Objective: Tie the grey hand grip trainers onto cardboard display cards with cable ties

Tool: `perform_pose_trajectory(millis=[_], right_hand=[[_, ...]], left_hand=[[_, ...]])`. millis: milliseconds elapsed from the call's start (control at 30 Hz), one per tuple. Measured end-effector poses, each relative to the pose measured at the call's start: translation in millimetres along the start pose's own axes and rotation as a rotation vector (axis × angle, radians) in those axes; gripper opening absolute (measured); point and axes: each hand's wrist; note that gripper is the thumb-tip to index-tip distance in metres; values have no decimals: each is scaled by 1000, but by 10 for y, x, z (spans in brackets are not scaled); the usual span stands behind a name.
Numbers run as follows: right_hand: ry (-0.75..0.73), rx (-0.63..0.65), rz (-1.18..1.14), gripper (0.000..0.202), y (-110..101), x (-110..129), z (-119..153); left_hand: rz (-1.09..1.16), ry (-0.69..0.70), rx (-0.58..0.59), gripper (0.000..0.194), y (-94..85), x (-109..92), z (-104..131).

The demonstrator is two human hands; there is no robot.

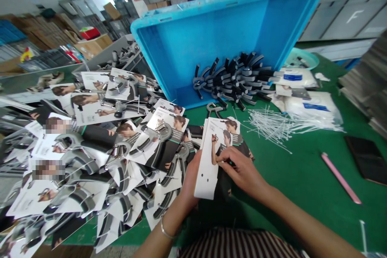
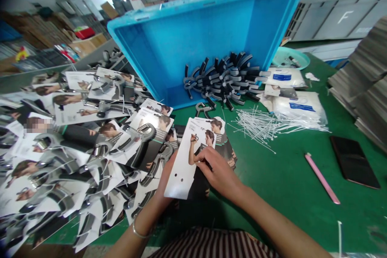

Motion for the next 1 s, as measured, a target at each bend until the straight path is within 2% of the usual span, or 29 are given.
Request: perform_pose_trajectory(millis=[167, 267, 333, 467, 567, 667, 733, 800, 833, 900, 1000], right_hand=[[-15, -4, 12, 9, -7, -13, 23], [0, 10, 21, 11, -6, -31, 38], [-7, 33, 22, 14, -4, -24, 23], [-38, 37, 87, 17, -139, 17, -63], [50, -132, 183, 15, -437, -47, -98], [149, -287, 368, 20, -833, -340, 19], [189, -285, 653, 23, -1076, -657, 204], [308, -272, 959, 30, -1237, -990, 432], [392, -249, 1049, 32, -1274, -1132, 540], [437, -209, 1071, 30, -1258, -1321, 696], [426, -165, 1014, 25, -1114, -1366, 705]], left_hand=[[131, -185, -56, 39, -202, -138, 155], [195, -264, 87, 48, -273, -193, 258], [201, -306, 131, 52, -256, -168, 281], [314, -403, 8, 51, -125, -50, 236], [425, -394, -90, 54, -21, 19, 189], [449, -413, -49, 52, 55, 83, 171], [430, -441, 27, 52, 89, 131, 172], [414, -446, 71, 52, 113, 173, 174], [415, -443, 74, 52, 124, 189, 171], [425, -447, 66, 51, 144, 210, 154], [468, -455, 60, 53, 167, 213, 119]])
Point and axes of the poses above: each hand's wrist, its own z-axis away from the middle knuckle, its own y-axis out of the palm, x = y × z, and after that the axes turned 1 degree about y, right-handed
